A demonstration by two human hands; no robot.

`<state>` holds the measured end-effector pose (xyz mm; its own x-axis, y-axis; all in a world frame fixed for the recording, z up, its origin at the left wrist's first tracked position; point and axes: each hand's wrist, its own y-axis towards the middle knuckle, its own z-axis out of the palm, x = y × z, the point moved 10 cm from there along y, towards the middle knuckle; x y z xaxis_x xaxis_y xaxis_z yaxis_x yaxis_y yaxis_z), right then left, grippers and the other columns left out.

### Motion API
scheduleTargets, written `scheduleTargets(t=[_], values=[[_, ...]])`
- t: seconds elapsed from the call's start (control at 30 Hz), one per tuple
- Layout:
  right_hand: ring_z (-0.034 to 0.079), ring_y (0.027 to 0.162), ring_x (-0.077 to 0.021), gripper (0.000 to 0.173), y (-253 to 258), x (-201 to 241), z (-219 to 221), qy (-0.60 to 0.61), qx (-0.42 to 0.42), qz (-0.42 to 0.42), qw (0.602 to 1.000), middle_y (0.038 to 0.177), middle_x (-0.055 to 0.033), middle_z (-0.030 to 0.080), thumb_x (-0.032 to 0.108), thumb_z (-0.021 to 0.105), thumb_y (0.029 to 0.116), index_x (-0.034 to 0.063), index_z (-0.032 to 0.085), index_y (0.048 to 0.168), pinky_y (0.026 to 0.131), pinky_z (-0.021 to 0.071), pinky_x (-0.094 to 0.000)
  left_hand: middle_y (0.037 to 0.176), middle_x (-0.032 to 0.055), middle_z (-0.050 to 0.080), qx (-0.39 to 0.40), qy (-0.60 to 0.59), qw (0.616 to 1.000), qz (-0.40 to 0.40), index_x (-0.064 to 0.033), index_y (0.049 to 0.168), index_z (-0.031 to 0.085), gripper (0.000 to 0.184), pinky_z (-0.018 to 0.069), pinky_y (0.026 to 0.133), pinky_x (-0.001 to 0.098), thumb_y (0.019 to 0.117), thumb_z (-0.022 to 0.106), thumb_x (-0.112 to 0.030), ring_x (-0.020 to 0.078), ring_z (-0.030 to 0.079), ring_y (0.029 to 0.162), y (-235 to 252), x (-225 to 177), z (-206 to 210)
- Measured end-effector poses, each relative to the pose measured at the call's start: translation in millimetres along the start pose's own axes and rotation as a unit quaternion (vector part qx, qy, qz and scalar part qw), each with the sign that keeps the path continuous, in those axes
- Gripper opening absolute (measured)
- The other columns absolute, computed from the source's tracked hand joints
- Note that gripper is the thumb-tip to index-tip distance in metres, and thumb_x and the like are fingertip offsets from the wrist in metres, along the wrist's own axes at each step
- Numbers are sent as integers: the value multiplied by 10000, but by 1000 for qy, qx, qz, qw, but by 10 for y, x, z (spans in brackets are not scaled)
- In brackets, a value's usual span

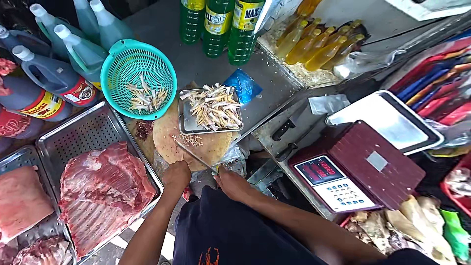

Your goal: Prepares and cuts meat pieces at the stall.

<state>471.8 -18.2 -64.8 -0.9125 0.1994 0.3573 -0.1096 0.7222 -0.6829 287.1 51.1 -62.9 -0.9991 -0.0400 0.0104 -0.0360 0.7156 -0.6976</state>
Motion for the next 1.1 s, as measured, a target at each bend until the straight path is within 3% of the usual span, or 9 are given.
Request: scheduleTargets(t=[0.27, 0.4, 0.53, 0.6, 0.7, 0.77, 0.83, 0.97, 1.1], values=[[703, 1006, -379, 459, -89, 104, -34, 7, 13, -15, 1000, 1021, -194, 684, 423, 361, 1108, 26, 519, 1277, 863, 571, -558, 1153, 204, 705, 7, -123, 990, -71, -28, 1080, 690, 443, 562, 879, 593, 1048, 432, -387, 363, 691, 1123, -35, 138, 115], [685, 1063, -399, 464, 24, 46, 20, -2, 38, -11, 999, 1091, -223, 675, 405, 364, 1112, 6, 533, 1277, 900, 555, -576, 1099, 216, 715, -83, -225, 968, -71, 2, 1090, 686, 543, 551, 929, 566, 1119, 299, -377, 363, 700, 1097, -44, 265, 98], [695, 929, -334, 441, -111, 263, -345, 33, -10, -43, 998, 948, -150, 661, 436, 366, 1109, 44, 530, 1226, 827, 567, -525, 1035, 205, 734, -78, -286, 953, -61, 14, 1066, 694, 560, 573, 898, 565, 1123, 280, -358, 349, 731, 1004, 73, 240, 489], [695, 885, -324, 455, -147, 273, -305, 46, -30, -52, 997, 907, -137, 657, 451, 361, 1105, 46, 539, 1207, 796, 571, -514, 1002, 190, 737, -66, -296, 951, -59, 0, 1025, 697, 532, 570, 876, 560, 1111, 298, -340, 343, 730, 987, 69, 136, 559], [696, 1011, -374, 471, -17, 73, 158, 21, 32, -25, 999, 1031, -195, 675, 426, 355, 1109, 15, 534, 1252, 872, 564, -557, 930, 159, 741, -64, -305, 949, -51, -25, 958, 702, 520, 577, 836, 546, 1104, 315, -341, 313, 739, 923, 96, 86, 566], [689, 1029, -374, 461, 36, 27, 185, 15, 44, -20, 999, 1040, -197, 671, 423, 366, 1108, 16, 548, 1226, 879, 560, -556, 892, 139, 731, -65, -294, 952, -53, -47, 921, 698, 499, 583, 803, 535, 1083, 387, -402, 296, 737, 891, 113, 102, 530], [690, 1007, -369, 457, 7, 3, 103, 28, 36, -16, 999, 1014, -193, 670, 425, 371, 1107, 19, 555, 1210, 870, 558, -553, 945, 163, 717, -48, -271, 959, -63, -42, 932, 696, 496, 569, 830, 564, 1035, 503, -487, 333, 718, 965, 63, 112, 542], [712, 983, -340, 469, -3, -247, -170, 56, -28, 6, 998, 991, -161, 697, 454, 353, 1103, 50, 548, 1240, 867, 572, -540, 1048, 228, 713, -83, -266, 958, -63, 0, 1000, 717, 517, 539, 894, 637, 996, 573, -496, 398, 692, 1046, 94, 299, 40], [699, 1024, -399, 531, 25, -712, -48, 48, -35, 29, 998, 1044, -206, 691, 490, 347, 1097, 29, 551, 1264, 872, 562, -588, 1048, 252, 722, -255, -303, 918, -31, 28, 1135, 717, 566, 528, 949, 639, 1063, 504, -492, 415, 699, 1029, 68, 583, -1331]])
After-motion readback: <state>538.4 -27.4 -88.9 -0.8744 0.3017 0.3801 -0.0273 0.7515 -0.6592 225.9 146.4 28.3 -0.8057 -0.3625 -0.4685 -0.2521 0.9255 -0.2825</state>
